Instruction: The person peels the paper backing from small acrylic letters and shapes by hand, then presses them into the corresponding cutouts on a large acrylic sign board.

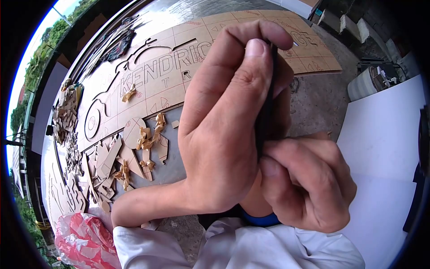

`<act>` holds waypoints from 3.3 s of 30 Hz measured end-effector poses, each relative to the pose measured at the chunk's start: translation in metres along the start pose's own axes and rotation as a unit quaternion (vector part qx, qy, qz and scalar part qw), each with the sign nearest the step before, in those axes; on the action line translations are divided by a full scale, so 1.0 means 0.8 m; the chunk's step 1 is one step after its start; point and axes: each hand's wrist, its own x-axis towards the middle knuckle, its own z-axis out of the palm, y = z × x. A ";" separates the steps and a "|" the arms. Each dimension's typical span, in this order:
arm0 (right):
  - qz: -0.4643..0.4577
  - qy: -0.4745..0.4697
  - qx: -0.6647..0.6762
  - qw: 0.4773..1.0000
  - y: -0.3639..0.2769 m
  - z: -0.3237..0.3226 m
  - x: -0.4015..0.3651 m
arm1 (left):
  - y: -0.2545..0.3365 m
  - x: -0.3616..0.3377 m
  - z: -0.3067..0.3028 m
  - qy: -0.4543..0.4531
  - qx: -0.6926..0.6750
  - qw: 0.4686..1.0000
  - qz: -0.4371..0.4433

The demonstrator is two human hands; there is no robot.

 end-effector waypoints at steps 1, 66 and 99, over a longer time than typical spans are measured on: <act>0.005 -0.001 0.005 1.000 -0.001 0.000 0.000 | 0.001 -0.001 0.002 -0.003 -0.005 1.000 0.000; 0.174 -0.005 0.074 0.982 -0.024 -0.006 -0.008 | -0.022 -0.005 0.000 0.027 0.076 0.989 0.124; 0.171 0.007 0.087 0.981 -0.020 -0.001 -0.016 | -0.023 -0.011 -0.006 0.048 0.107 0.984 0.132</act>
